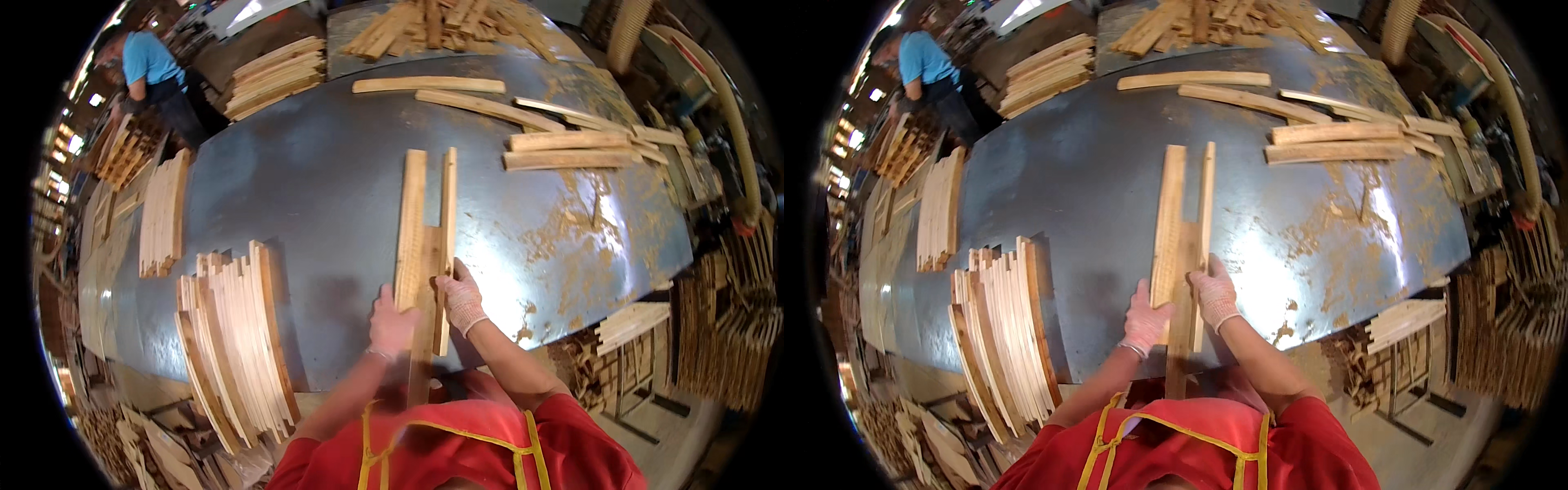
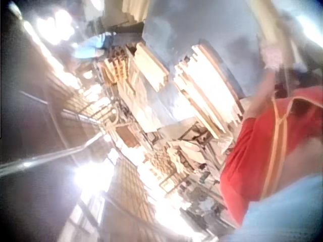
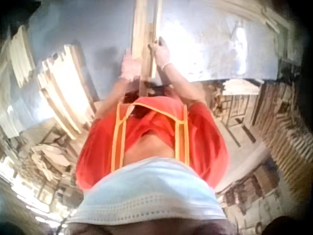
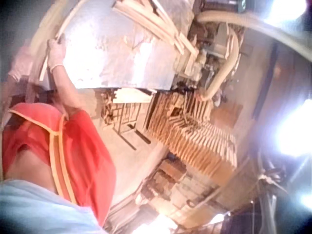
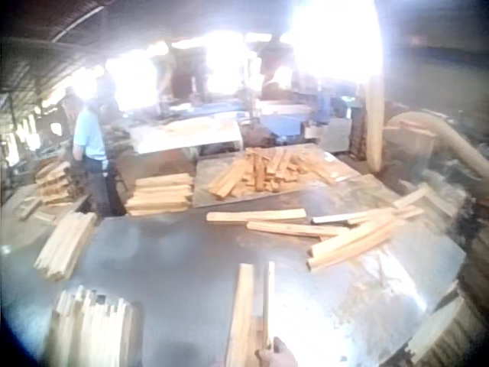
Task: The person picks up thin wooden planks from a metal table and stacks them into a neat pile. The person handles the planks one at a time, aligning them carefully to form a growing stack on the left side of the table.
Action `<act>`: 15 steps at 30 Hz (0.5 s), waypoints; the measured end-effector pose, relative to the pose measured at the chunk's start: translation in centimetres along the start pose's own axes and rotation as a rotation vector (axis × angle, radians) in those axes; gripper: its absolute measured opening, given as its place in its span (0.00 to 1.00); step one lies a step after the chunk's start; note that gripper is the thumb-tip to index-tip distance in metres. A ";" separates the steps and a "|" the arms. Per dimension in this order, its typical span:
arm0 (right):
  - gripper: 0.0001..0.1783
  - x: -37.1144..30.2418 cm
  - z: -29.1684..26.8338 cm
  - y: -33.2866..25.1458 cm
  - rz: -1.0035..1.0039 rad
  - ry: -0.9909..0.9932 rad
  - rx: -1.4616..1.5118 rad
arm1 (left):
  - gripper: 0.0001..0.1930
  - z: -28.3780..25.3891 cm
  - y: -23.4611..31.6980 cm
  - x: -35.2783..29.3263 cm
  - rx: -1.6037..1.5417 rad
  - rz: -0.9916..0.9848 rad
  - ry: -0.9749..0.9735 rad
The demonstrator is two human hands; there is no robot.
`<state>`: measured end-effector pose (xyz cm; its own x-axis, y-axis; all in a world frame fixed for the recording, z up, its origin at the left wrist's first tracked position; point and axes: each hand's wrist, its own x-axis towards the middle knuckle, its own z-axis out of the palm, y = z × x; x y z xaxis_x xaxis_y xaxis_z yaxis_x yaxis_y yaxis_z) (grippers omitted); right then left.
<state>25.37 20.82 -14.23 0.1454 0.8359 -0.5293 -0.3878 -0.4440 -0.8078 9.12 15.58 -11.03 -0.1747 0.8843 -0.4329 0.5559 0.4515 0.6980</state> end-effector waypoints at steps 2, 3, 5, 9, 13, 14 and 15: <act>0.36 1.5 2.4 -0.3 0.056 -0.120 -0.214 | 0.30 -1.6 -4.7 2.5 -0.561 0.022 -0.045; 0.33 3.1 3.1 -0.3 0.075 -0.158 -0.321 | 0.28 -2.5 -4.8 3.0 -0.395 0.019 0.022; 0.26 3.8 5.7 -1.5 0.047 -0.196 -0.313 | 0.24 -6.1 -4.2 3.6 -0.069 -0.034 0.174; 0.30 -1.0 10.0 -4.7 0.112 -0.375 -0.273 | 0.24 -10.2 -1.5 -2.6 -0.249 -0.176 0.214; 0.31 -5.6 10.3 1.1 0.022 -0.720 -0.550 | 0.36 -7.8 -4.8 -6.0 -0.189 -0.088 0.167; 0.32 -5.9 9.7 2.5 0.071 -0.764 -0.479 | 0.41 -7.6 -5.1 -6.8 -0.208 -0.115 0.129; 0.34 -5.9 9.2 3.7 0.120 -0.804 -0.407 | 0.40 -7.3 -6.4 -7.4 -0.325 -0.115 0.102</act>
<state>14.68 17.24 -11.67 -0.6135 0.6820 -0.3981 0.0142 -0.4946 -0.8690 0.89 7.04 -8.13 -0.3105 0.8256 -0.4711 0.2428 0.5480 0.8004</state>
